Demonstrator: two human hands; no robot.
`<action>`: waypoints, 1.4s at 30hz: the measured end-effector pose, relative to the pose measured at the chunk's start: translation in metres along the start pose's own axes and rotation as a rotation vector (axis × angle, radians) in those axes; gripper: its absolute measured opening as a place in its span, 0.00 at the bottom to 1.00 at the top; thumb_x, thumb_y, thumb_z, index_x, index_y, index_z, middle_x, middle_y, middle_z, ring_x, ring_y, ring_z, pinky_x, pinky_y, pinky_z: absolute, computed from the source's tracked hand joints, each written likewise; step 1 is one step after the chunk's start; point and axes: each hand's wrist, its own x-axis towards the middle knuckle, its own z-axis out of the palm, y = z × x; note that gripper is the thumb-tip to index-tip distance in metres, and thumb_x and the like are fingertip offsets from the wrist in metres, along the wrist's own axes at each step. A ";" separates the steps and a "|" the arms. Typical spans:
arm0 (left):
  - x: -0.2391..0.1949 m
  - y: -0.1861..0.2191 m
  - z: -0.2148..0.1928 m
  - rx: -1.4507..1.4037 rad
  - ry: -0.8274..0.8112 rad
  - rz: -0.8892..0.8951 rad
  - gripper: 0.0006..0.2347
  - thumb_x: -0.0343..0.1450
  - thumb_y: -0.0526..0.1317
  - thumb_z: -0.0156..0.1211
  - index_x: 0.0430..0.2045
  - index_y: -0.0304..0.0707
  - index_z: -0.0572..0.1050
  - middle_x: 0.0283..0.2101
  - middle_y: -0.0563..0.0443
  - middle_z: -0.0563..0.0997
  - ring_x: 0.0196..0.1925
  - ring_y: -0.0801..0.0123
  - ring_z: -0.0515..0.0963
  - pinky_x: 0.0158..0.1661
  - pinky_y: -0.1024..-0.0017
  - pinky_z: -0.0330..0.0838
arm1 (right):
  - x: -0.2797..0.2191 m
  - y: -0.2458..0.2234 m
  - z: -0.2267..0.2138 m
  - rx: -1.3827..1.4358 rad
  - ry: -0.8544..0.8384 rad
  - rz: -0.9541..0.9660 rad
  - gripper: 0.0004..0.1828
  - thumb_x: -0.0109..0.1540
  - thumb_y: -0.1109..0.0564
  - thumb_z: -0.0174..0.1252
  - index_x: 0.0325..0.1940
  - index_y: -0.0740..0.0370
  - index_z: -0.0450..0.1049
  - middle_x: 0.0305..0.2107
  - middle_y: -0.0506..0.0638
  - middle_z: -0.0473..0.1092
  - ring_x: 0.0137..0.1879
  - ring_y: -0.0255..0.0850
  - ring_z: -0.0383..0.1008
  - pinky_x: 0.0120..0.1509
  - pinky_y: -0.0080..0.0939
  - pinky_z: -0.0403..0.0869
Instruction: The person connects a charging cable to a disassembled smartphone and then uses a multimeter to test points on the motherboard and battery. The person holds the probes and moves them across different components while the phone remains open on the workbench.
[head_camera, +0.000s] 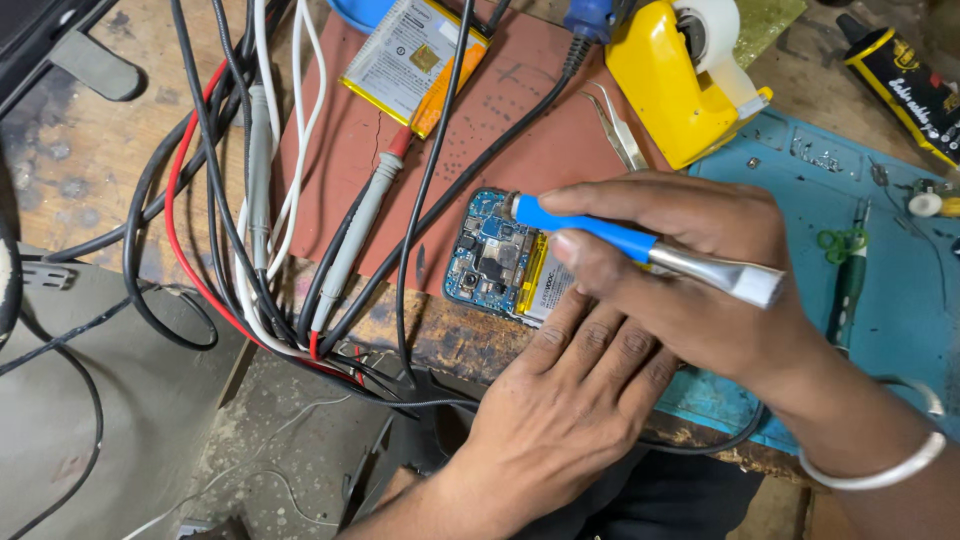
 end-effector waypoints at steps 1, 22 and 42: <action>0.000 -0.001 0.003 -0.009 0.001 0.005 0.22 0.71 0.44 0.57 0.60 0.35 0.74 0.64 0.42 0.75 0.73 0.51 0.70 0.75 0.53 0.58 | 0.003 0.003 0.003 -0.069 -0.003 -0.023 0.15 0.64 0.54 0.64 0.50 0.68 0.78 0.38 0.54 0.79 0.40 0.36 0.81 0.43 0.35 0.78; -0.008 -0.001 0.008 -0.083 0.009 -0.007 0.19 0.69 0.41 0.57 0.53 0.32 0.78 0.53 0.41 0.79 0.63 0.51 0.77 0.69 0.52 0.64 | 0.010 -0.001 0.008 -0.287 -0.062 -0.194 0.17 0.53 0.58 0.71 0.46 0.63 0.81 0.34 0.51 0.79 0.41 0.40 0.78 0.46 0.41 0.74; -0.101 -0.109 -0.092 0.321 0.600 -0.474 0.07 0.77 0.28 0.69 0.48 0.28 0.82 0.38 0.48 0.81 0.36 0.69 0.77 0.37 0.73 0.68 | -0.057 -0.015 -0.047 -0.694 0.148 0.425 0.14 0.65 0.56 0.63 0.51 0.66 0.77 0.42 0.53 0.77 0.44 0.45 0.79 0.47 0.42 0.75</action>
